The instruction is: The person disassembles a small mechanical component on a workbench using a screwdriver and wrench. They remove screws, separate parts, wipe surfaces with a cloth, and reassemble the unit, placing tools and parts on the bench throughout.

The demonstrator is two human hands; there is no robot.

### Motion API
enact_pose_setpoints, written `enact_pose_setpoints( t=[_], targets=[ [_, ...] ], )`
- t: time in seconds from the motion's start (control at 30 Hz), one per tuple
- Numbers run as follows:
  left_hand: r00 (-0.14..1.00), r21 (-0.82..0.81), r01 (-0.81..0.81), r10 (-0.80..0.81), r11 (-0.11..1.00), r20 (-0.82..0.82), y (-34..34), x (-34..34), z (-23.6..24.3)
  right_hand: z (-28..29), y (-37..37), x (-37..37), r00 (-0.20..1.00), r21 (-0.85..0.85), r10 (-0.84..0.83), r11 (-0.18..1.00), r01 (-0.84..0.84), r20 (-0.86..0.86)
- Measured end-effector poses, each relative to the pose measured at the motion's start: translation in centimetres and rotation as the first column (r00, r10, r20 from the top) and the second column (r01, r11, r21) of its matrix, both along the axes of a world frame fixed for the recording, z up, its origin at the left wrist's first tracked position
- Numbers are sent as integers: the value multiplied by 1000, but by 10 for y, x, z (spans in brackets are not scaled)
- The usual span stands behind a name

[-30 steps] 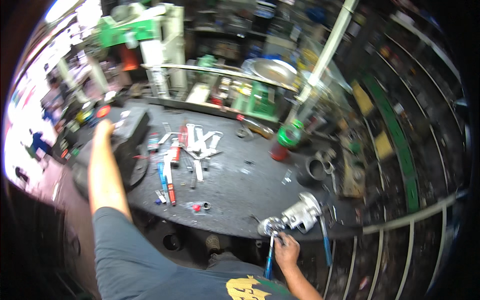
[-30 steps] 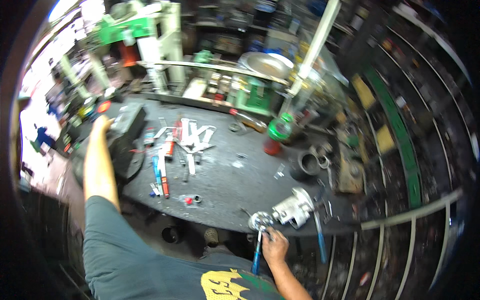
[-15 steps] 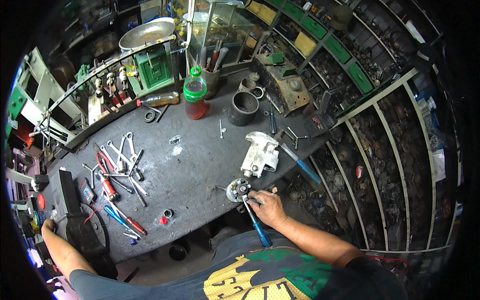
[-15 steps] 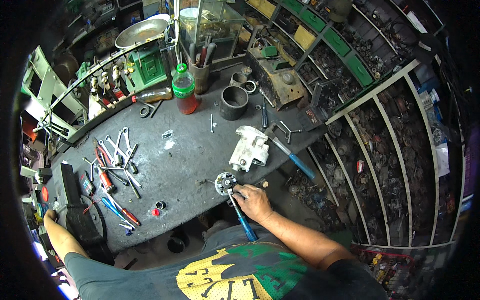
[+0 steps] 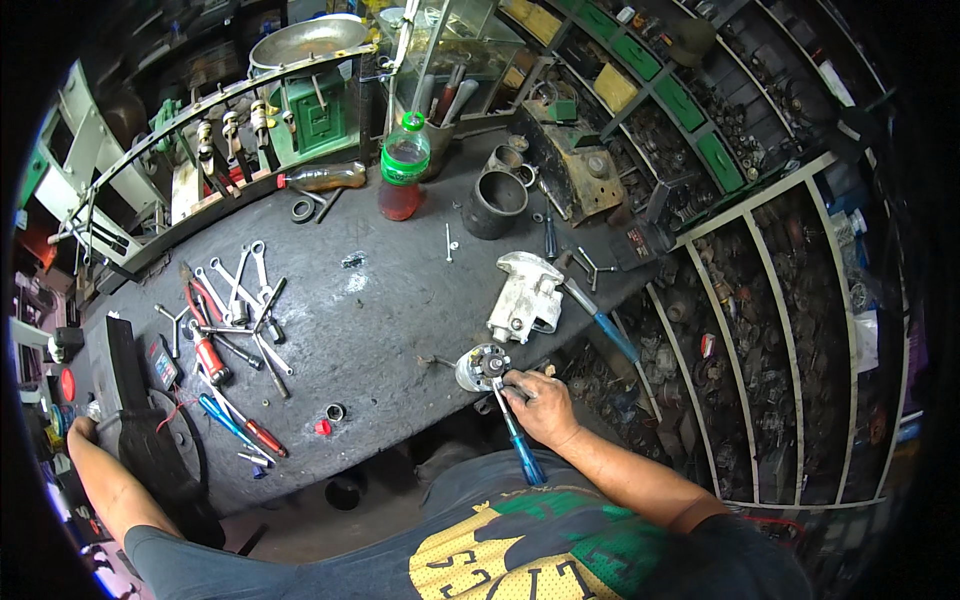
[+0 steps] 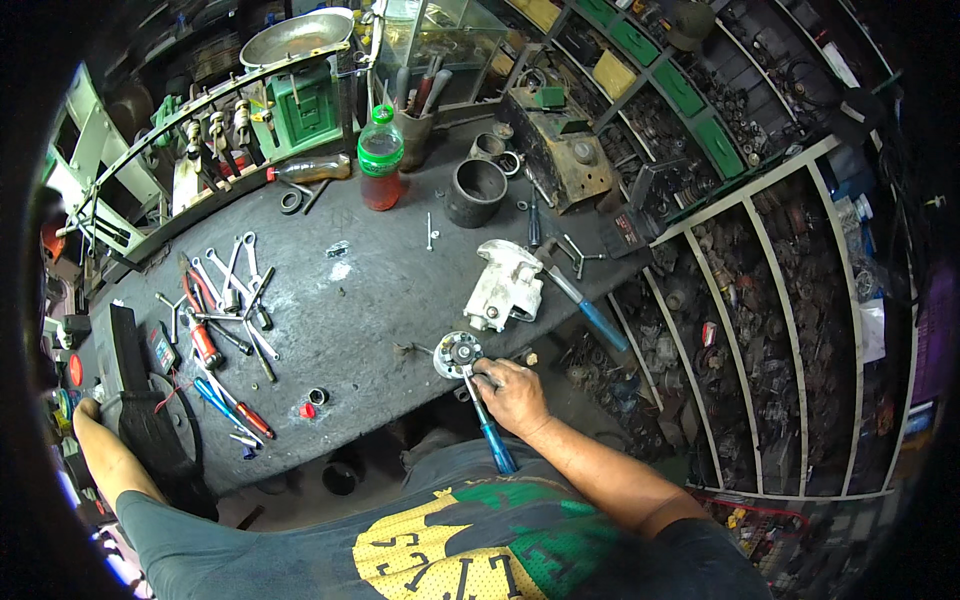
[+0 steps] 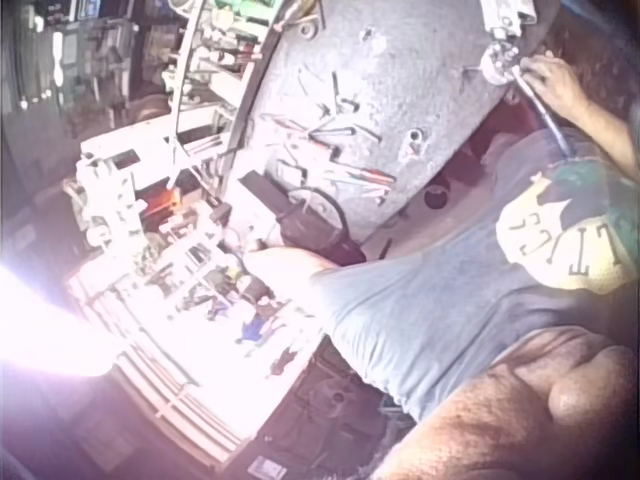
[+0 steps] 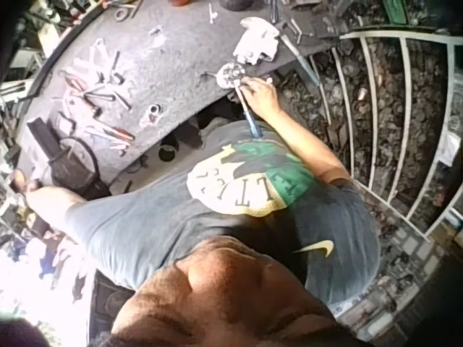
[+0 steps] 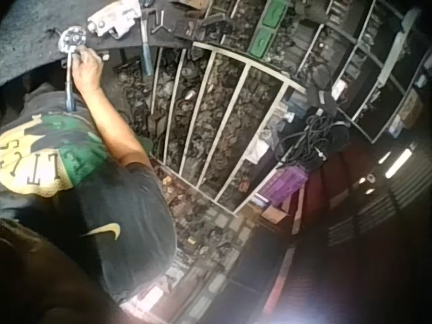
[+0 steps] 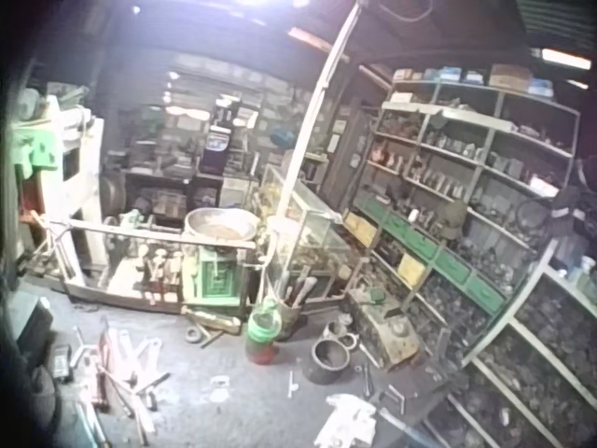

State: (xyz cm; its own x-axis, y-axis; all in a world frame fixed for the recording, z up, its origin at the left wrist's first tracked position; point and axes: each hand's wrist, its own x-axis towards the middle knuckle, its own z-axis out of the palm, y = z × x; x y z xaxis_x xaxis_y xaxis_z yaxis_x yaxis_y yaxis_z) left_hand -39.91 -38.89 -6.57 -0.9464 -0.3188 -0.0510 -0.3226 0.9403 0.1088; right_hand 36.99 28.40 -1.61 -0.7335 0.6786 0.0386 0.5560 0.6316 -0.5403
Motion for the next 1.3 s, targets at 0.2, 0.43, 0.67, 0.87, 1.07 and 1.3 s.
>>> enact_pose_setpoints(
  t=[0.2, 0.43, 0.67, 0.87, 1.07, 1.3],
  targets=[
    [991, 82, 10, 1, 997, -132, -3, -24, 28, -6, -2, -1, 999, -2, -18, 1000, 18, -37],
    [755, 197, 355, -156, 914, -637, 47, -41, 134, -12, 3, -1, 992, -85, -3, 996, -7, -124],
    [109, -154, 944, -715, 292, -690, 421, 295, 103, -18, 12, 9, 989, -61, 27, 997, -36, -143],
    [484, 910, 365, -795, -195, -365, 598, 564, -25, -32, 26, 7, 963, -64, 138, 986, -156, -230],
    [469, 935, 303, -825, -187, -317, 604, 594, -61, -36, 35, 17, 963, 3, 227, 973, -229, -147],
    [594, 810, 581, -638, -80, -490, 615, 628, -47, -47, 41, 14, 953, -6, 235, 971, -241, -189]
  ],
)
